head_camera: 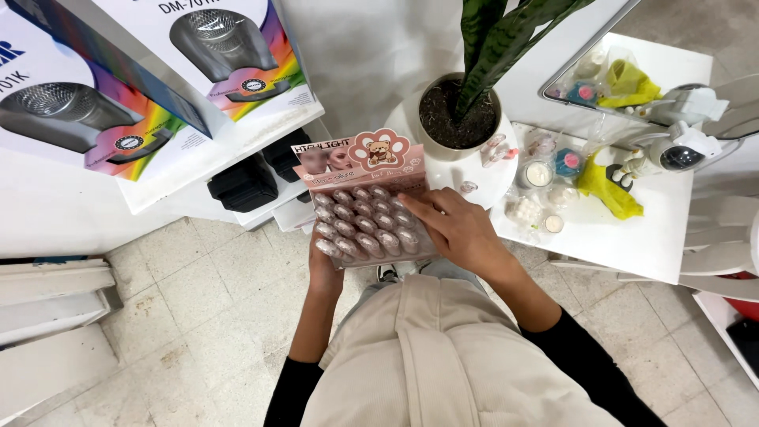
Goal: The person walks through a retail store and places cosmetic highlighter tubes into a display box on a shelf. They pick up individual tubes from a table and insert them one by one into the packaging until the box is full.
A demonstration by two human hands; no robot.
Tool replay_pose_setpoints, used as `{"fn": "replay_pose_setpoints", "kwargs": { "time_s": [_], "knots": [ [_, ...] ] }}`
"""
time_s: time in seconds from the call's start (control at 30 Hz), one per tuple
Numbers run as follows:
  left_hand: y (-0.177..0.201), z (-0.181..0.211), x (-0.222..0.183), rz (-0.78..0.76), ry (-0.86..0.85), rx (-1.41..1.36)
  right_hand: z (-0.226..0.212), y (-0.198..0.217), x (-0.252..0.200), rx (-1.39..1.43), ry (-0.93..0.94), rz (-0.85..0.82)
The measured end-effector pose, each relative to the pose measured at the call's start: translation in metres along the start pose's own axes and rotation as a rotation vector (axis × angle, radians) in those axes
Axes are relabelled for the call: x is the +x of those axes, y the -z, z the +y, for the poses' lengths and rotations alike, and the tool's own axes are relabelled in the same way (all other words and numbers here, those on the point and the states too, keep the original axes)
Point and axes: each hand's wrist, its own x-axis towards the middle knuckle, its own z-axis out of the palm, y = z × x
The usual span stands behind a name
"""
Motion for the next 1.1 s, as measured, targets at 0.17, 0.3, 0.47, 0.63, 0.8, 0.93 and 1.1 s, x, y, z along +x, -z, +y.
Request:
{"fn": "replay_pose_setpoints", "kwargs": {
  "time_s": [0.17,0.3,0.47,0.63,0.8,0.93,1.1],
  "knots": [
    [0.003,-0.003,0.002,0.022,-0.006,0.01,0.007,-0.002,0.003,-0.028,-0.017,-0.038],
    [0.0,-0.002,0.005,0.053,0.006,0.023,0.031,0.002,-0.004,0.126,0.034,0.068],
    [0.006,-0.007,0.008,0.078,0.048,-0.017,0.079,0.0,-0.016,0.192,-0.312,0.268],
    [0.011,-0.011,0.009,0.076,0.047,-0.017,0.143,-0.039,-0.054,-0.167,-0.484,0.017],
    [0.006,-0.008,0.009,0.067,0.047,0.025,0.185,-0.104,-0.081,-0.213,-0.574,-0.281],
    [0.0,-0.005,0.009,0.078,0.064,0.009,0.215,-0.142,-0.096,-0.155,-0.593,-0.201],
    [0.008,-0.008,0.01,0.101,0.039,0.01,0.202,-0.129,-0.07,0.226,-0.975,0.007]
  ]
}}
